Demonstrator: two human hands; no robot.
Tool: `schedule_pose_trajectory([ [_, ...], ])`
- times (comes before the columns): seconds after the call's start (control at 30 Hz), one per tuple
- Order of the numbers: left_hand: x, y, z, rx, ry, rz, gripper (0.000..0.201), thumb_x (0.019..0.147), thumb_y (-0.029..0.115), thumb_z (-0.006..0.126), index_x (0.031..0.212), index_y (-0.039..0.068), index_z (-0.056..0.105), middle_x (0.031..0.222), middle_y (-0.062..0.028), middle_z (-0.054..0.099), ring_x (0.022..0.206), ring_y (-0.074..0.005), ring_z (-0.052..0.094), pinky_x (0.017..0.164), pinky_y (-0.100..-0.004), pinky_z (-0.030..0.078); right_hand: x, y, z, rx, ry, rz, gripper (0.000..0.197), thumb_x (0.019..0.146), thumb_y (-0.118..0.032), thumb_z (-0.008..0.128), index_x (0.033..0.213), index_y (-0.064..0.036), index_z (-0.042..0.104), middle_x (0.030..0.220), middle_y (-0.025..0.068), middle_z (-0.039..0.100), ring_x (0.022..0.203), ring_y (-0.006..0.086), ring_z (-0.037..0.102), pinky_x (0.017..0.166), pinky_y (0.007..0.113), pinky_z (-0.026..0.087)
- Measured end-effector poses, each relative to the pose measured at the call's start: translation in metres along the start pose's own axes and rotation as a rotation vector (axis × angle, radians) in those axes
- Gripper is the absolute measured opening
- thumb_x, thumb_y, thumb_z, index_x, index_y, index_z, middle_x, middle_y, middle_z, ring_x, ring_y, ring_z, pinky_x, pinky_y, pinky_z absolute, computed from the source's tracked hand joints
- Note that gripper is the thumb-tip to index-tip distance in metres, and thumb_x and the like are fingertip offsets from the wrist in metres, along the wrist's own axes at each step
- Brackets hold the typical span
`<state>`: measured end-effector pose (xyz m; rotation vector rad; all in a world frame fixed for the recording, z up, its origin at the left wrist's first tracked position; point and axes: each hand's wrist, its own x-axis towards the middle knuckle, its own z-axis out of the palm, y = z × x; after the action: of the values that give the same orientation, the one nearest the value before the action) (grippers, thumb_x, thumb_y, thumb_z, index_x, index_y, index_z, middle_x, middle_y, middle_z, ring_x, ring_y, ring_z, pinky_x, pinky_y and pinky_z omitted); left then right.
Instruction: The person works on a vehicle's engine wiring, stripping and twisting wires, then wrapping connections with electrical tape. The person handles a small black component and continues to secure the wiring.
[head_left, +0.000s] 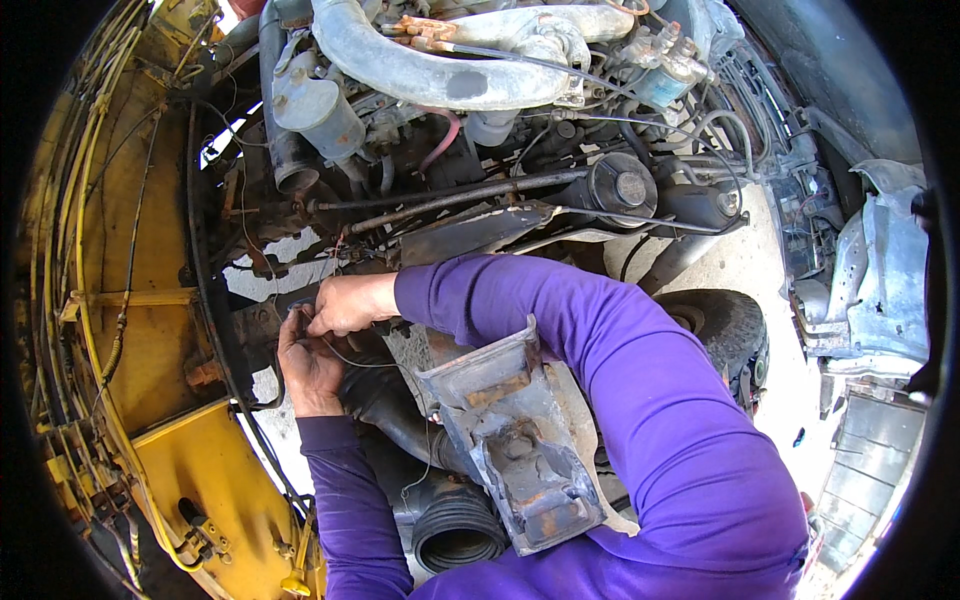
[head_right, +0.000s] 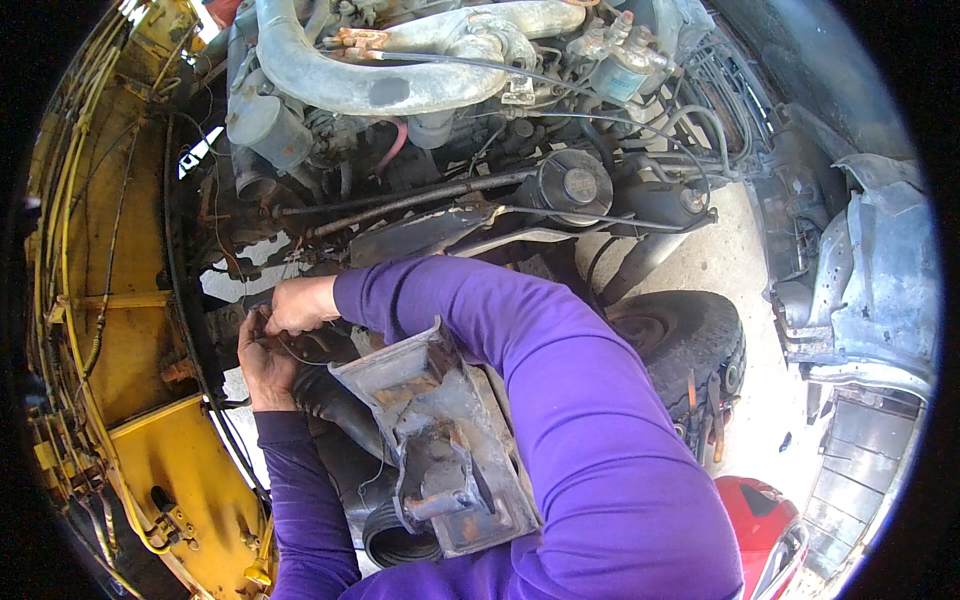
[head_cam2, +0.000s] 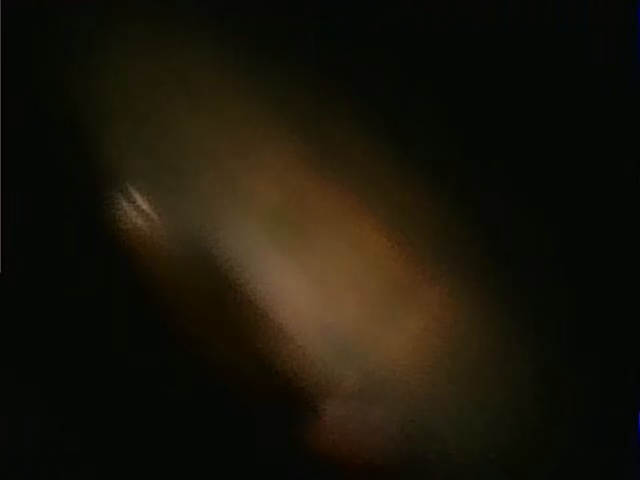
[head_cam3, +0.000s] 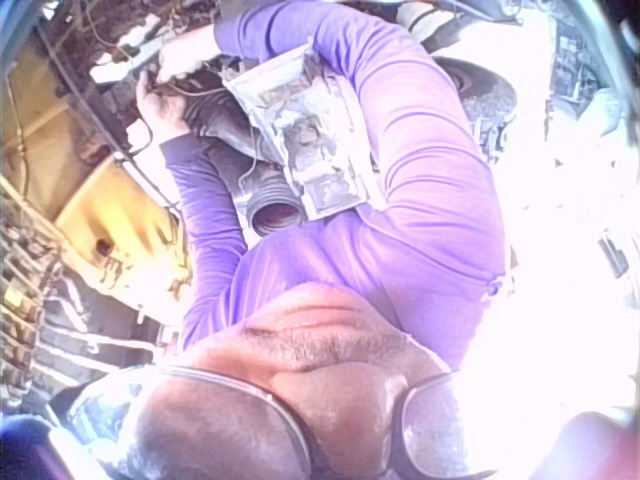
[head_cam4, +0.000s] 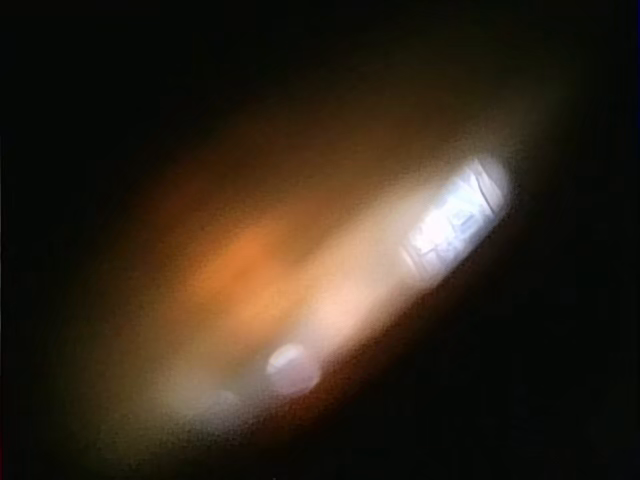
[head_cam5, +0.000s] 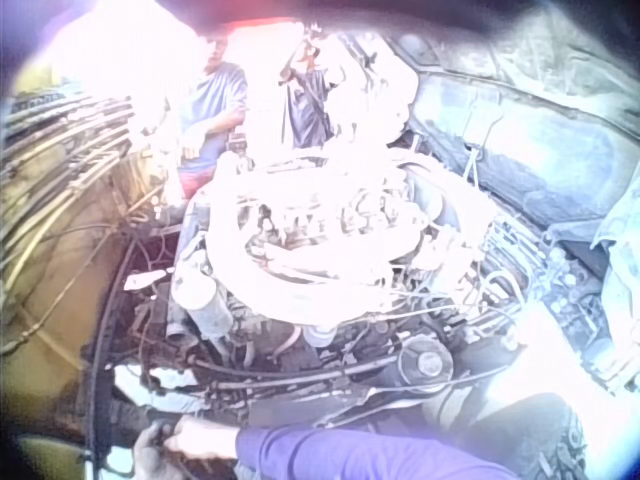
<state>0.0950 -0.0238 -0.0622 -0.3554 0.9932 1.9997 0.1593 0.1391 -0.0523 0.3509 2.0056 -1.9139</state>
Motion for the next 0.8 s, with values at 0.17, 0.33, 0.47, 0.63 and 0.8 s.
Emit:
schedule_pose_trajectory([
  [0.17,0.002,0.000,-0.004,-0.017,0.019,0.009,0.026,0.104,0.027,0.049,0.111,0.007,0.065,0.107,-0.0065,0.069,0.102,-0.0241,0.065,0.093,-0.0425,0.051,-0.004,-0.006,-0.001,-0.039,-0.019,0.029,0.033,0.090,-0.031,0.072,0.081,0.0003,0.074,0.064,0.0061,0.064,0.058,0.0162,0.055,0.053,0.035,0.042],
  [0.33,0.004,0.002,-0.002,0.045,-0.006,-0.012,0.029,0.104,0.029,0.047,0.111,0.007,0.064,0.104,-0.0077,0.069,0.095,-0.0252,0.067,0.080,-0.0421,0.055,-0.012,-0.011,-0.002,-0.052,-0.117,-0.218,0.035,0.091,-0.032,0.072,0.087,0.0024,0.075,0.071,0.0083,0.069,0.063,0.0176,0.061,0.058,0.034,0.049],
  [0.47,-0.007,-0.001,0.018,0.139,0.114,0.013,0.028,0.103,0.033,0.049,0.102,0.009,0.065,0.096,-0.0046,0.071,0.082,-0.0220,0.068,0.062,-0.0350,0.055,-0.020,-0.019,-0.004,-0.065,-0.137,-0.218,0.036,0.092,-0.032,0.072,0.090,0.0043,0.075,0.073,0.0096,0.070,0.065,0.0185,0.064,0.062,0.034,0.052],
  [0.63,-0.003,0.000,0.013,0.108,0.096,-0.014,0.028,0.103,0.032,0.048,0.106,0.009,0.064,0.099,-0.0070,0.070,0.087,-0.0247,0.069,0.068,-0.0387,0.057,-0.026,-0.022,-0.007,-0.115,-0.130,-0.228,0.036,0.092,-0.031,0.072,0.092,0.0042,0.075,0.073,0.0101,0.070,0.066,0.0191,0.064,0.063,0.035,0.052],
  [0.8,0.003,0.007,-0.009,0.091,-0.026,-0.062,0.033,0.103,0.031,0.047,0.114,0.005,0.064,0.108,-0.0110,0.070,0.097,-0.0286,0.069,0.081,-0.0429,0.059,-0.018,-0.015,-0.008,-0.168,-0.147,-0.299,0.037,0.092,-0.033,0.071,0.090,0.0040,0.074,0.074,0.0091,0.071,0.066,0.0195,0.064,0.063,0.035,0.051],
])
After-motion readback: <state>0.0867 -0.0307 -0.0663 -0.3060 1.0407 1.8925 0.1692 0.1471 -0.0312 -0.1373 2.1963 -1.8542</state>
